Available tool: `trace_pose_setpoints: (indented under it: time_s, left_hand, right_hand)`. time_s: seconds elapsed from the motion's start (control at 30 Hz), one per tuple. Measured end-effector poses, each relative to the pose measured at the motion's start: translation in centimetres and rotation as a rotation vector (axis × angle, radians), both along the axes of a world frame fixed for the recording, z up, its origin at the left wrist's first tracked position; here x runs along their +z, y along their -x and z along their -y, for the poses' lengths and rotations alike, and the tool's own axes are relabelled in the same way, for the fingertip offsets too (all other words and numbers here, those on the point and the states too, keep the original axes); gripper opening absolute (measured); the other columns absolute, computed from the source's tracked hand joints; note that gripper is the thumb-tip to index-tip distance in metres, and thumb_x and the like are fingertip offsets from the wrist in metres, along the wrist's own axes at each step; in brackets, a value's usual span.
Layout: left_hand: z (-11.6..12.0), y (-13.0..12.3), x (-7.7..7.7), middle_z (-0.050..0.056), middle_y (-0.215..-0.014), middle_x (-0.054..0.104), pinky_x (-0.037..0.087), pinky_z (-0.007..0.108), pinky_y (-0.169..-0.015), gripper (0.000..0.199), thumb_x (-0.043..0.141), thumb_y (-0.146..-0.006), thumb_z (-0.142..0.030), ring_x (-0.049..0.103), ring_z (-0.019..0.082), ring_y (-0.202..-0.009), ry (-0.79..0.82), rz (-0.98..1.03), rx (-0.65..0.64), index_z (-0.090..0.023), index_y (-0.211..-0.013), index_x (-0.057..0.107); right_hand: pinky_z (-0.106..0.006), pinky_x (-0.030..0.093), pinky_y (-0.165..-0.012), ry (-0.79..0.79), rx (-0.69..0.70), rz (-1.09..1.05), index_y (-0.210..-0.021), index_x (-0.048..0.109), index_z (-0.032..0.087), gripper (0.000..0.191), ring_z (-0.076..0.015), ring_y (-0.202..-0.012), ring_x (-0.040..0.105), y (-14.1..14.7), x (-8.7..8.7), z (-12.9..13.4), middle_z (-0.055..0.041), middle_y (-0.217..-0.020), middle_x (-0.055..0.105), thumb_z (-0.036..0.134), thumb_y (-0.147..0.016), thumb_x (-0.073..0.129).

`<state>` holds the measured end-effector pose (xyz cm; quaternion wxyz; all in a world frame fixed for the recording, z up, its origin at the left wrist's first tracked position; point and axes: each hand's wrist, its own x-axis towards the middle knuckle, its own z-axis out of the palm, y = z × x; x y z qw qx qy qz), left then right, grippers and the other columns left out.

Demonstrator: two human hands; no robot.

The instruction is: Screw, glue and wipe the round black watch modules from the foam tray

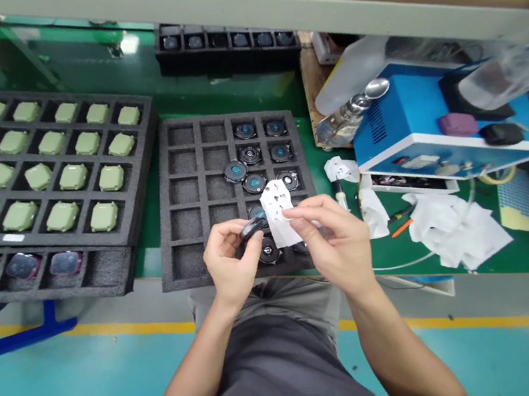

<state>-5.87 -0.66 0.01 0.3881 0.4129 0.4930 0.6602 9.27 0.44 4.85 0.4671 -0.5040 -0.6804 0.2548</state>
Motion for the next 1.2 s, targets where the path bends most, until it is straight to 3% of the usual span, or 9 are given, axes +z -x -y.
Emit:
trace_pose_setpoints:
  time_s: [0.17,0.23,0.33,0.43,0.53,0.7,0.83,1.07,1.2]
  left_hand:
    - [-0.1,-0.1,0.1,0.006,-0.092,0.073,0.062,0.035,-0.085,0.025,0.081,-0.079,-0.023,0.077,0.022,-0.096,-0.063,0.012,-0.011,-0.018,-0.083,0.056]
    - [0.0,-0.1,0.1,0.006,-0.091,0.073,0.062,0.035,-0.082,0.026,0.081,-0.079,-0.024,0.077,0.021,-0.093,-0.085,-0.007,-0.003,-0.019,-0.082,0.056]
    - [0.0,0.1,0.0,0.003,-0.083,0.072,0.061,0.026,-0.070,0.028,0.082,-0.078,-0.027,0.074,0.015,-0.078,-0.056,-0.027,0.019,-0.018,-0.081,0.056]
    - [-0.2,0.4,-0.2,0.001,-0.081,0.070,0.058,0.023,-0.065,0.032,0.085,-0.075,-0.029,0.071,0.012,-0.073,-0.018,0.024,0.013,-0.018,-0.081,0.055]
    - [-0.3,0.5,-0.3,0.001,-0.082,0.070,0.058,0.023,-0.067,0.034,0.086,-0.073,-0.029,0.070,0.012,-0.073,-0.012,0.060,0.008,-0.019,-0.081,0.055]
    - [-0.3,0.5,0.0,0.001,-0.080,0.070,0.057,0.023,-0.064,0.030,0.084,-0.076,-0.030,0.070,0.013,-0.072,0.003,0.005,0.003,-0.018,-0.080,0.057]
    - [-0.2,0.3,0.1,0.001,-0.079,0.069,0.057,0.023,-0.064,0.027,0.084,-0.075,-0.026,0.069,0.012,-0.071,-0.003,0.007,0.024,-0.017,-0.080,0.059]
    - [0.1,0.0,-0.3,0.003,-0.080,0.071,0.059,0.022,-0.067,0.021,0.082,-0.072,-0.015,0.071,0.013,-0.072,0.051,0.015,0.007,-0.016,-0.082,0.064]
    - [0.3,0.0,-0.4,0.003,-0.080,0.072,0.059,0.023,-0.067,0.018,0.081,-0.073,-0.016,0.071,0.014,-0.073,0.045,-0.054,0.006,-0.016,-0.082,0.065]
  right_hand:
    - [-0.033,0.053,-0.072,-0.038,-0.016,-0.047,-0.105,0.076,0.027,0.019,-0.0164,-0.084,0.063,1.9,-0.2,0.5,-0.0030,-0.089,0.066,0.020,-0.094,0.062]
    - [-0.033,0.052,-0.072,-0.079,0.015,-0.042,-0.105,0.076,0.027,0.021,-0.0160,-0.083,0.062,2.8,-0.8,0.5,-0.0028,-0.088,0.066,0.017,-0.094,0.061]
    - [-0.033,0.050,-0.071,-0.274,-0.003,0.121,-0.103,0.076,0.028,0.025,-0.0162,-0.079,0.060,3.0,-2.0,-0.2,-0.0032,-0.085,0.067,0.012,-0.093,0.059]
    - [-0.034,0.046,-0.070,-0.425,-0.135,0.297,-0.101,0.076,0.027,0.026,-0.0178,-0.078,0.056,2.0,-2.6,-1.1,-0.0047,-0.084,0.068,0.009,-0.090,0.061]
    - [-0.033,0.045,-0.069,-0.416,-0.171,0.292,-0.101,0.075,0.026,0.023,-0.0182,-0.078,0.054,1.3,-2.1,-1.2,-0.0049,-0.083,0.065,0.011,-0.091,0.061]
    - [-0.034,0.048,-0.073,-0.378,-0.003,0.301,-0.103,0.073,0.026,0.023,-0.0186,-0.082,0.056,2.5,-1.3,-0.8,-0.0053,-0.086,0.066,0.012,-0.093,0.059]
    - [-0.036,0.051,-0.078,-0.388,0.042,0.312,-0.104,0.072,0.025,0.019,-0.0200,-0.088,0.058,2.7,-1.6,-1.2,-0.0057,-0.091,0.069,0.014,-0.093,0.061]
    - [-0.037,0.041,-0.071,-0.393,0.093,0.602,-0.093,0.069,0.023,0.014,-0.0214,-0.085,0.054,1.1,-0.7,-2.2,-0.0040,-0.086,0.072,0.012,-0.093,0.060]
    - [-0.035,0.046,-0.074,-0.268,0.162,0.419,-0.092,0.068,0.021,0.015,-0.0191,-0.084,0.056,1.5,-0.4,-2.3,-0.0045,-0.085,0.069,0.014,-0.096,0.056]
